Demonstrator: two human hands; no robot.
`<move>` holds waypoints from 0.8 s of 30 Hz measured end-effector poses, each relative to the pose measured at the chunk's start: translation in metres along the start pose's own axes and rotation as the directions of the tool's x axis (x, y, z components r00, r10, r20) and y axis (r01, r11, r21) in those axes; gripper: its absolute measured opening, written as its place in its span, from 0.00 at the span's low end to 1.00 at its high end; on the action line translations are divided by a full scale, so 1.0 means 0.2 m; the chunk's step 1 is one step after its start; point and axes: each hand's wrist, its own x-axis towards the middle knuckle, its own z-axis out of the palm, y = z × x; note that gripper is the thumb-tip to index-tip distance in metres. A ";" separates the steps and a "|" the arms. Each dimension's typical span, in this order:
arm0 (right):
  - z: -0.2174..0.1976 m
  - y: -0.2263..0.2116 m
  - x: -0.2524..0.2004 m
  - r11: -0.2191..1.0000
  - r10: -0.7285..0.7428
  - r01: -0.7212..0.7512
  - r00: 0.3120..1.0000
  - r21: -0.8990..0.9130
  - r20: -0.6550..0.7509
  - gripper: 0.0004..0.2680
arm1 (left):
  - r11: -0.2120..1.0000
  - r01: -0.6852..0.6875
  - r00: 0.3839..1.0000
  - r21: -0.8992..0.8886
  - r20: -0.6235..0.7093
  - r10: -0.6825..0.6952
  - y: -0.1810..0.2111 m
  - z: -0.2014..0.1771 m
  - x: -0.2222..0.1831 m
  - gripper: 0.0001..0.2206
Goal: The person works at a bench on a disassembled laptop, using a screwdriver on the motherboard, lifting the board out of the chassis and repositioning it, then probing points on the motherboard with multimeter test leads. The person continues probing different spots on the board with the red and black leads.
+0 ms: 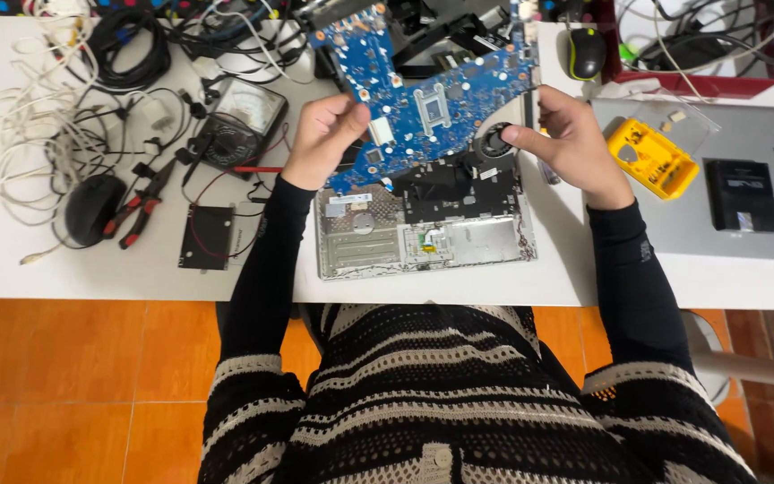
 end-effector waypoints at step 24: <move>0.09 -0.13 -0.16 0.987 0.046 -0.053 0.998 0.153 0.044 0.10 | 0.987 -0.006 0.976 -0.160 -0.217 -0.029 0.10 0.08 -0.06 0.22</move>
